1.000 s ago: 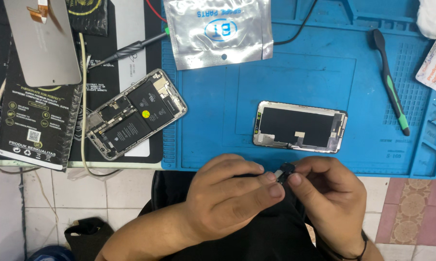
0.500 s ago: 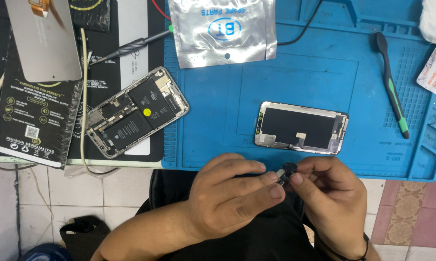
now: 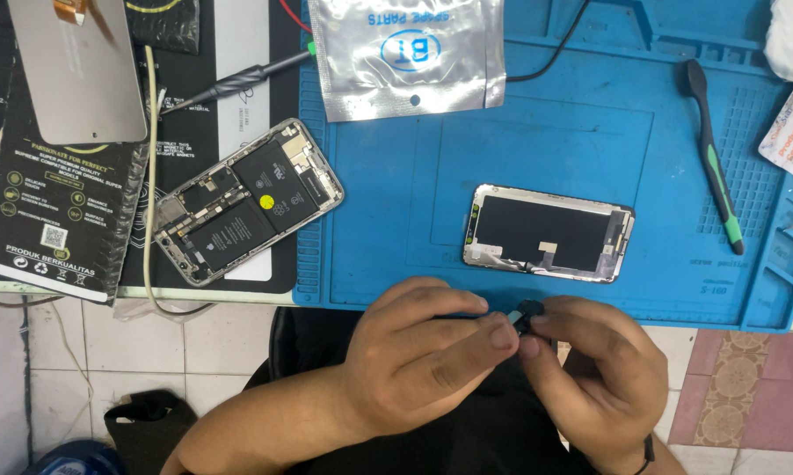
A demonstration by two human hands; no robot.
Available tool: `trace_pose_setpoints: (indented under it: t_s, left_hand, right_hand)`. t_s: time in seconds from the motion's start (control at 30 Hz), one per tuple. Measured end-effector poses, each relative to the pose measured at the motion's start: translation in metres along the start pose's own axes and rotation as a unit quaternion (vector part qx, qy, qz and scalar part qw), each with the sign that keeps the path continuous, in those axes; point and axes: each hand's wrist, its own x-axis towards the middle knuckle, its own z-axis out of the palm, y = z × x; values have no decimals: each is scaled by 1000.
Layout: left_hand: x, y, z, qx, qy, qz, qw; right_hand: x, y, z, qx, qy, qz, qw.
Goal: The person handles a small black electronic component, repeatedly peeling and reapplying a thin adhesive strip. The person then places the component onto a disassembled phone screen assembly on a blue work mat.
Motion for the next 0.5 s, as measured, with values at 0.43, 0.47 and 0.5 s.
trace_pose_setpoints:
  t_s: [0.43, 0.47, 0.5]
  left_hand:
    - [-6, 6, 2, -187, -29, -207, 960]
    - [-6, 6, 2, -201, -28, -219, 954]
    - [-6, 6, 2, -213, -30, -230, 949]
  right_hand:
    - [8, -1, -4, 57, -21, -6, 998]
    - [9, -1, -4, 59, -21, -3, 998]
    - [9, -1, -5, 60, -21, -3, 998]
